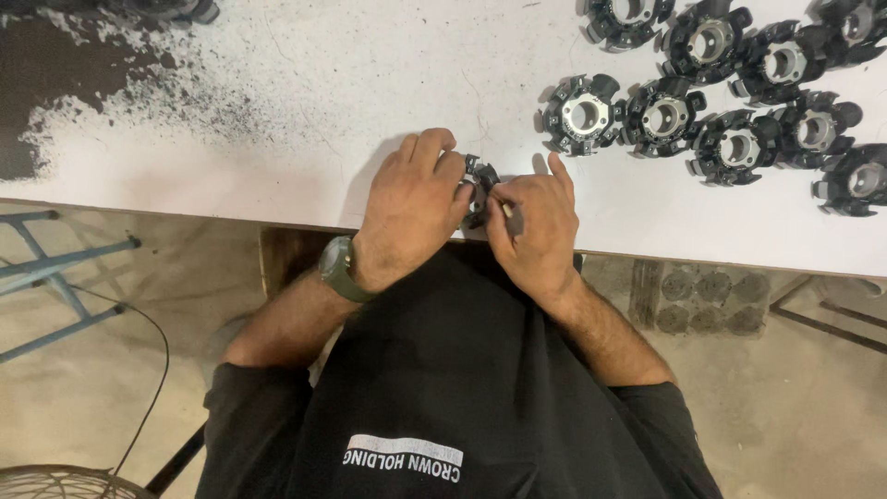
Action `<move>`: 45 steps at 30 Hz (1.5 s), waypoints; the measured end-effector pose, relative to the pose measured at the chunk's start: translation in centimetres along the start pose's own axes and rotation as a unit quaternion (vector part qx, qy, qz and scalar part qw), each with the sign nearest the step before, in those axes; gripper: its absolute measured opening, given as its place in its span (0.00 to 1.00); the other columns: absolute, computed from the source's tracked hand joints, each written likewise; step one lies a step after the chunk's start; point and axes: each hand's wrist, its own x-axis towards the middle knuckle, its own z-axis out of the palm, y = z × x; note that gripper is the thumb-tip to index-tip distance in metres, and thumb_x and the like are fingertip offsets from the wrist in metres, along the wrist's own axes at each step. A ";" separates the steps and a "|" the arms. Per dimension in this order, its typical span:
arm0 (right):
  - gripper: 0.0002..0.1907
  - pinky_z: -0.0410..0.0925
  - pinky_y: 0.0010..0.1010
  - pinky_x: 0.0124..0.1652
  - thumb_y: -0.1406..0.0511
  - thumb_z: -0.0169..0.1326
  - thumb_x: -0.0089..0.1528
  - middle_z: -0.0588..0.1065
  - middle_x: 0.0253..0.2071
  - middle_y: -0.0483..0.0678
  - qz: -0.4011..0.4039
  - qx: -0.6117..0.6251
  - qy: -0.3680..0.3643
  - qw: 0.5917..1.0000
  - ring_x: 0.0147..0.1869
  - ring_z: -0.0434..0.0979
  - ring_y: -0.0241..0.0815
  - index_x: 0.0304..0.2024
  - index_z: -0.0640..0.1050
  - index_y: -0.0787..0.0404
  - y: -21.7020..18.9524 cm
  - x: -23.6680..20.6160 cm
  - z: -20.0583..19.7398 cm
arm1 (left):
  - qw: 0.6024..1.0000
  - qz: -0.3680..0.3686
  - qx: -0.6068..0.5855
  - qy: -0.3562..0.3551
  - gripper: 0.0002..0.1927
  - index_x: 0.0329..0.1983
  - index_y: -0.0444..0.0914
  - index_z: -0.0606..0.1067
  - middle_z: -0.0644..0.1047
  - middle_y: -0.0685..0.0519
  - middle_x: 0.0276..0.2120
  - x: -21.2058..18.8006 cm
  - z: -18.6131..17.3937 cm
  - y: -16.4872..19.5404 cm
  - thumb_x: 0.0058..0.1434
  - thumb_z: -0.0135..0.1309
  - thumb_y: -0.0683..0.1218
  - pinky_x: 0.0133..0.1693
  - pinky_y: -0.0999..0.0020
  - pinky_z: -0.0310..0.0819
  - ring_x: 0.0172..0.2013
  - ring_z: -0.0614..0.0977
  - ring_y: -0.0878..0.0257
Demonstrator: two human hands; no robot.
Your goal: The person uses a small abrasive block to deburr and smooth the edges of multiple black metal parts on a white table. They handle each part one at a time, rotate it to reach different edges, and place finished parts aside. The person also moves a pile of smaller black plastic pieces to clear the workspace.
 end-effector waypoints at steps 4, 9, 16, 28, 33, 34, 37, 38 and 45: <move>0.12 0.59 0.55 0.71 0.74 0.62 0.60 0.76 0.39 0.49 0.003 -0.004 -0.003 1.000 0.46 0.76 0.51 0.43 0.74 0.62 0.2 0.0 0.3 | 1.000 0.007 0.010 0.006 0.10 0.41 0.35 0.76 0.73 0.48 0.50 0.3 -0.2 0.3 0.58 0.61 0.42 0.49 0.54 0.72 0.49 0.75 0.50; 0.12 0.59 0.56 0.71 0.74 0.62 0.60 0.75 0.40 0.49 0.014 0.001 -0.009 1.000 0.48 0.76 0.51 0.44 0.74 0.62 0.3 -0.4 -0.8 | 0.998 0.043 0.021 0.037 0.11 0.44 0.35 0.78 0.73 0.47 0.56 0.2 -0.5 0.8 0.58 0.61 0.42 0.52 0.54 0.70 0.54 0.75 0.49; 0.12 0.57 0.57 0.71 0.74 0.62 0.60 0.76 0.42 0.49 0.021 0.012 -0.026 0.999 0.48 0.76 0.51 0.44 0.75 0.61 0.7 -0.6 -1.8 | 0.995 0.092 0.001 0.039 0.06 0.38 0.37 0.76 0.74 0.49 0.56 0.6 -0.3 0.6 0.58 0.60 0.37 0.59 0.55 0.71 0.61 0.76 0.51; 0.14 0.53 0.56 0.73 0.75 0.64 0.58 0.75 0.42 0.49 -0.031 0.036 0.002 0.999 0.56 0.77 0.50 0.44 0.75 0.61 0.8 -1.8 -1.4 | 0.994 0.007 -0.106 0.020 0.07 0.46 0.33 0.76 0.76 0.46 0.56 -0.7 0.9 1.3 0.66 0.58 0.38 0.46 0.61 0.80 0.49 0.83 0.50; 0.15 0.54 0.56 0.72 0.74 0.65 0.58 0.75 0.41 0.49 -0.036 0.014 0.001 0.999 0.56 0.76 0.50 0.45 0.75 0.62 1.0 -1.7 -0.8 | 0.991 -0.029 -0.129 0.014 0.06 0.45 0.34 0.76 0.76 0.46 0.57 -0.8 1.1 1.1 0.65 0.59 0.37 0.44 0.60 0.81 0.45 0.84 0.52; 0.16 0.54 0.56 0.72 0.74 0.65 0.58 0.75 0.42 0.49 -0.035 0.006 0.002 0.999 0.56 0.76 0.50 0.45 0.76 0.62 1.0 -1.7 -0.7 | 0.991 -0.029 -0.131 0.015 0.07 0.45 0.34 0.76 0.76 0.46 0.57 -0.8 1.1 1.1 0.65 0.59 0.37 0.44 0.60 0.81 0.45 0.84 0.52; 0.16 0.55 0.56 0.72 0.75 0.66 0.58 0.75 0.42 0.49 -0.030 -0.009 -0.003 1.000 0.56 0.76 0.49 0.46 0.76 0.62 1.1 -1.6 -0.6 | 0.990 -0.026 -0.139 0.023 0.07 0.45 0.33 0.76 0.75 0.45 0.57 -0.8 1.4 1.1 0.63 0.59 0.37 0.44 0.61 0.81 0.45 0.84 0.52; 0.16 0.55 0.56 0.72 0.75 0.66 0.58 0.75 0.42 0.49 -0.028 -0.013 -0.004 1.000 0.56 0.76 0.49 0.46 0.76 0.62 1.1 -1.6 -0.6 | 0.989 -0.021 -0.141 0.029 0.07 0.44 0.33 0.75 0.75 0.45 0.58 -0.9 1.5 1.0 0.63 0.58 0.36 0.45 0.61 0.81 0.45 0.84 0.52; 0.16 0.55 0.56 0.71 0.76 0.66 0.56 0.74 0.40 0.49 -0.064 -0.010 0.011 0.998 0.54 0.76 0.50 0.43 0.76 0.61 1.3 -1.6 -0.4 | 0.988 -0.034 -0.144 0.047 0.06 0.41 0.34 0.73 0.73 0.46 0.59 -1.4 2.2 0.9 0.63 0.57 0.35 0.46 0.62 0.82 0.49 0.84 0.52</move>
